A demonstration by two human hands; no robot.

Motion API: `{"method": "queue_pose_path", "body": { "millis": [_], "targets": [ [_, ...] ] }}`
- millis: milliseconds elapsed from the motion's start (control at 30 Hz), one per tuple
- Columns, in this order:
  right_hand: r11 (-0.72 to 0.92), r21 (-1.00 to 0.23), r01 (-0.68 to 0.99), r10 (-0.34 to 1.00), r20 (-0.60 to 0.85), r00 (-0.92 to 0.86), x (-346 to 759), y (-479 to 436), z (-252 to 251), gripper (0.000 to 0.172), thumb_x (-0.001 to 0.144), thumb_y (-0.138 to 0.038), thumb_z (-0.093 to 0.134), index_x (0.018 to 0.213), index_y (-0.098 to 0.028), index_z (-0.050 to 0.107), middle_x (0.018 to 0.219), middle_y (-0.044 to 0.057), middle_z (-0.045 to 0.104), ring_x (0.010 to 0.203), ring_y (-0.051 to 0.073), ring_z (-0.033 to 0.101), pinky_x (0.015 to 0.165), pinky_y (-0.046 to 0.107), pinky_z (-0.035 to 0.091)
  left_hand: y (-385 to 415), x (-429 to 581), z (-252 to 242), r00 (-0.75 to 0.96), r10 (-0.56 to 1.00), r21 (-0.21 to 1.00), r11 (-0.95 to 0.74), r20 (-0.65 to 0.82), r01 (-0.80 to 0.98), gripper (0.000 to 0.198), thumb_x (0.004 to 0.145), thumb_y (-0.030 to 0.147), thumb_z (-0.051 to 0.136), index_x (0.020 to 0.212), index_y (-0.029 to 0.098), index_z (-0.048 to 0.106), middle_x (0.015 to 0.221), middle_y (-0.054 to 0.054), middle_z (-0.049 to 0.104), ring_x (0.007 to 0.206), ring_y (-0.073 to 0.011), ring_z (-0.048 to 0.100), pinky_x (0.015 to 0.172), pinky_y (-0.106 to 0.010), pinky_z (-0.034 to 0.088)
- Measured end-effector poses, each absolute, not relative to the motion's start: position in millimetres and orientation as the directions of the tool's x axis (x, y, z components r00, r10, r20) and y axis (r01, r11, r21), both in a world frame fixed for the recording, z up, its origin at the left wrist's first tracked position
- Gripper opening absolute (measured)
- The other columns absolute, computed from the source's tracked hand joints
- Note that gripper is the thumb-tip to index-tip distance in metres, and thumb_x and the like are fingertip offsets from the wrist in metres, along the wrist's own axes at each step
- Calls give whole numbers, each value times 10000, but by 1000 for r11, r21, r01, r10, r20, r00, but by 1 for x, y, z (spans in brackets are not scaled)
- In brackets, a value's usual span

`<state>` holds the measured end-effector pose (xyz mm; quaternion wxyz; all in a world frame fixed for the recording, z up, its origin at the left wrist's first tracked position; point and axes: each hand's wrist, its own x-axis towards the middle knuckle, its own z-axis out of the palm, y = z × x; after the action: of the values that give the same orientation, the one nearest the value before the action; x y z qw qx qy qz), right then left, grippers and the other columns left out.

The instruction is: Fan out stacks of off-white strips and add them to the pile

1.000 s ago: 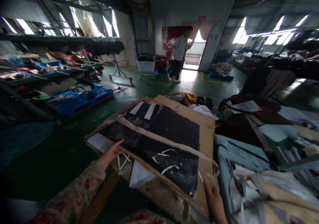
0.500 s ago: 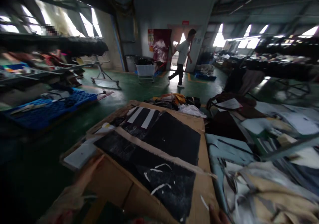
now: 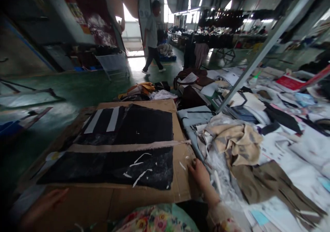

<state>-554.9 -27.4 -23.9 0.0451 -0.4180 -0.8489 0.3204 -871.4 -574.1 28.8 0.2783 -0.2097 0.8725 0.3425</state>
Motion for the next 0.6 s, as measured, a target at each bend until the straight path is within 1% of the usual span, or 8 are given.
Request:
{"method": "queue_pose_path", "body": {
  "millis": [67,133,233,300,400,467,533,600],
  "targets": [
    [503,-564,655,726,-136,-674,-563,-13,-12,505,698,-388,463,1136,-138,445,1122,162,522,1013,297,519,880,411,399,-583,-891,39,-876,-179,405,833,-447,-377,178,697,342,489,661,178,547,572,-24,610,610,-214,594,581,-311,472],
    [556,-557,617,699,-88,-709,-582,-1,-1,527,732,-314,423,1229,-148,361,1199,145,469,1049,270,498,901,399,388,-571,-905,47,-969,-69,414,895,-239,-166,202,695,363,462,769,198,553,705,-15,637,713,-221,603,676,-342,474],
    [618,-550,562,661,-23,-750,-620,5,10,534,746,-203,401,1272,-178,309,1286,114,397,1029,230,512,871,367,413,-514,-913,48,-963,268,418,875,0,244,370,700,403,420,979,180,515,1022,-57,593,962,-230,550,857,-348,419],
    [645,-543,538,645,9,-764,-643,5,14,483,737,-160,435,1218,-168,387,1246,112,444,973,199,537,827,333,437,-468,-910,37,-879,461,350,809,122,472,459,719,426,370,1060,143,489,1174,-104,500,1104,-230,457,954,-329,343],
    [666,-527,528,641,44,-766,-665,12,30,242,754,-189,499,987,-141,543,971,66,594,813,147,567,740,324,465,-419,-899,11,-838,538,236,806,90,542,493,743,421,320,1107,132,487,1229,-121,453,1163,-229,393,972,-340,321],
    [687,-514,514,644,104,-758,-670,22,53,158,794,-219,469,893,-144,566,888,43,597,800,136,557,747,335,459,-406,-890,-4,-850,527,156,838,13,523,497,767,413,290,1132,139,488,1225,-123,460,1159,-243,392,938,-395,342],
    [725,-494,480,631,197,-750,-672,34,83,196,828,-229,406,932,-171,561,1004,62,563,950,152,513,857,348,409,-404,-882,-14,-850,526,96,847,-18,523,497,796,397,252,1168,148,470,1248,-123,442,1169,-249,376,910,-442,342],
    [758,-469,453,613,274,-741,-670,46,107,252,847,-238,353,1019,-190,531,1178,72,470,1122,165,395,969,346,313,-403,-875,-17,-847,531,69,845,-3,530,485,811,376,234,1184,161,458,1283,-115,412,1190,-245,349,907,-464,325]
  ]
}}
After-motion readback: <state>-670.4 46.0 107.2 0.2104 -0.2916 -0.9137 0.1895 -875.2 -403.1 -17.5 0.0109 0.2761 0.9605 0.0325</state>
